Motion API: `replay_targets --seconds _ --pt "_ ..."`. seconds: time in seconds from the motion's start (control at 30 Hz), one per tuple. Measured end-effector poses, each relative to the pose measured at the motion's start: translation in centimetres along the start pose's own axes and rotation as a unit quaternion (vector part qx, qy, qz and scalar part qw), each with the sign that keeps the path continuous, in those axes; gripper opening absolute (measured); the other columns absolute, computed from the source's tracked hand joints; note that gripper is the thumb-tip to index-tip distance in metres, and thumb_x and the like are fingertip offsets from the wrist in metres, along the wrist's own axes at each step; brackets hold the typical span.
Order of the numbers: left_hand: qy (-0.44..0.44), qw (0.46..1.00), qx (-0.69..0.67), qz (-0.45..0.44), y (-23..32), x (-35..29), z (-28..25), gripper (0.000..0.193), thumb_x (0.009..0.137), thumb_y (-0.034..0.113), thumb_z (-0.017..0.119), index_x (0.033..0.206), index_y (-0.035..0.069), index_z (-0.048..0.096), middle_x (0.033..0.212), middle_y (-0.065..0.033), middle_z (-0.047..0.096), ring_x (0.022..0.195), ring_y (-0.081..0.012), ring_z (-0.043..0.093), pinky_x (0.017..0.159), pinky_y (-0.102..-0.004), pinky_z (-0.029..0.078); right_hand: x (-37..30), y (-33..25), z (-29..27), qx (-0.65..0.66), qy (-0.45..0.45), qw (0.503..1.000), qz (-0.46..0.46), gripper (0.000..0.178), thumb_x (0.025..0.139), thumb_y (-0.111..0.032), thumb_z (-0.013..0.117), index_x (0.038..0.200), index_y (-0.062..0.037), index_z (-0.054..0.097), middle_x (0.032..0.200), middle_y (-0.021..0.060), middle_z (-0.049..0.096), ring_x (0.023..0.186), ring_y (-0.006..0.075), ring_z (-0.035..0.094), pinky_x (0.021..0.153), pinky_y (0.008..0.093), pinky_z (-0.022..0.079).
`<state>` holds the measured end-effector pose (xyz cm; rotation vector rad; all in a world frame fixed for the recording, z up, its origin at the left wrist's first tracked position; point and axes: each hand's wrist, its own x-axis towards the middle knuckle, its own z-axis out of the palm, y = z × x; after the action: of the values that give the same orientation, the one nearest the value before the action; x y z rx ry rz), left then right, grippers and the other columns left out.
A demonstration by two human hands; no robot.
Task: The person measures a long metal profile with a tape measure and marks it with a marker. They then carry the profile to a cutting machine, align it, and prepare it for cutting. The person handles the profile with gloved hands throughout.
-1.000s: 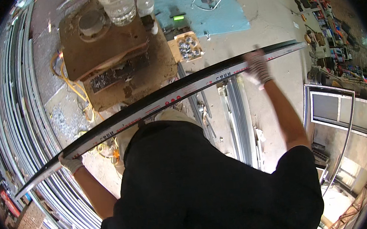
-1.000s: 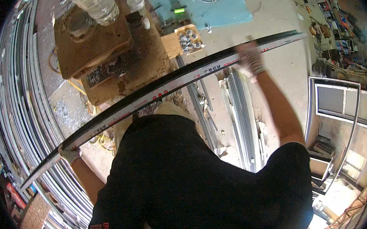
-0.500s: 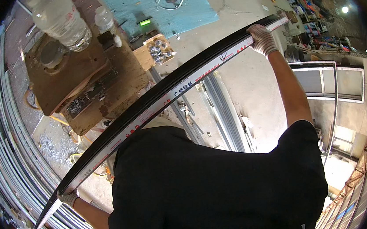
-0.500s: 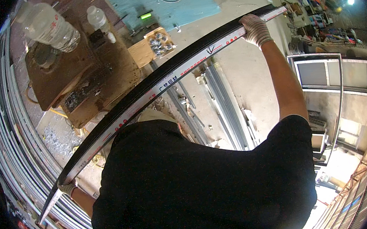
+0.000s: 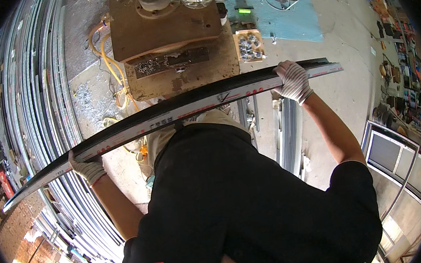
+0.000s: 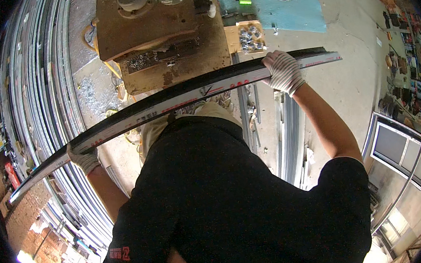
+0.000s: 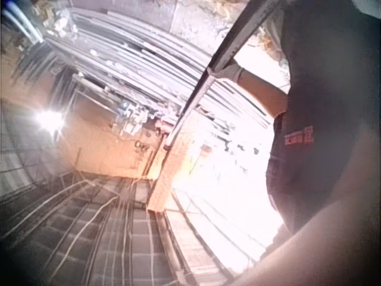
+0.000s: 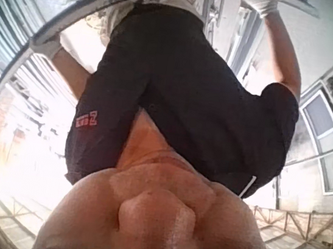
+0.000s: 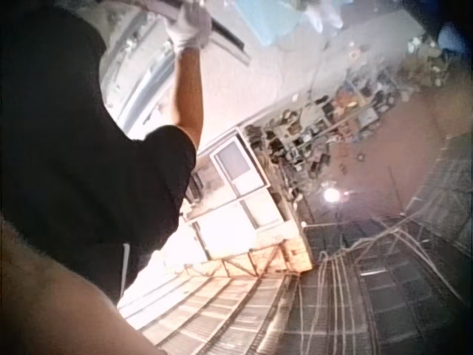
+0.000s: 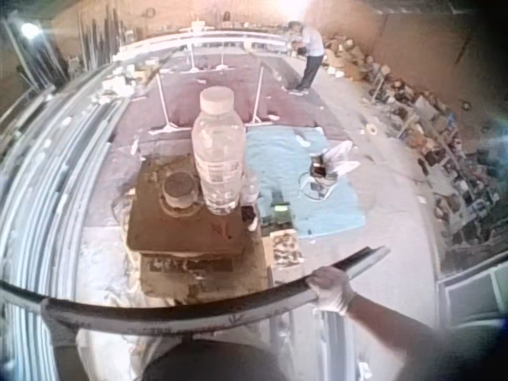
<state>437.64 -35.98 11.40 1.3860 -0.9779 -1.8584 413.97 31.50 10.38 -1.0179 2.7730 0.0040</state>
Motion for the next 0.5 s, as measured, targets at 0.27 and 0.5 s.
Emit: replay_targets --seconds 0.27,0.5 --pt "-0.041 0.995 0.032 -0.084 2.0 10.5 0.1 0.042 0.076 0.045 0.066 0.103 0.013 0.067 0.103 -0.0098 0.071 0.093 -0.0330 0.066 0.078 -0.0555 0.054 4.9 1.2 0.9 -0.012 0.044 0.996 0.079 0.049 0.060 -0.033 0.081 0.096 -0.0073 0.062 0.094 0.0109 0.062 0.094 0.0304 0.062 0.086 0.0423 0.049" --pt "-0.026 0.993 0.052 -0.104 1.6 17.0 0.3 0.032 0.082 0.038 0.065 0.098 0.011 0.068 0.099 -0.0093 0.072 0.090 -0.0325 0.069 0.075 -0.0515 0.057 6.0 -1.6 1.8 -0.014 0.038 0.994 0.103 0.046 0.061 -0.037 0.079 0.093 -0.0081 0.064 0.093 0.0116 0.063 0.093 0.0309 0.063 0.085 0.0424 0.051"
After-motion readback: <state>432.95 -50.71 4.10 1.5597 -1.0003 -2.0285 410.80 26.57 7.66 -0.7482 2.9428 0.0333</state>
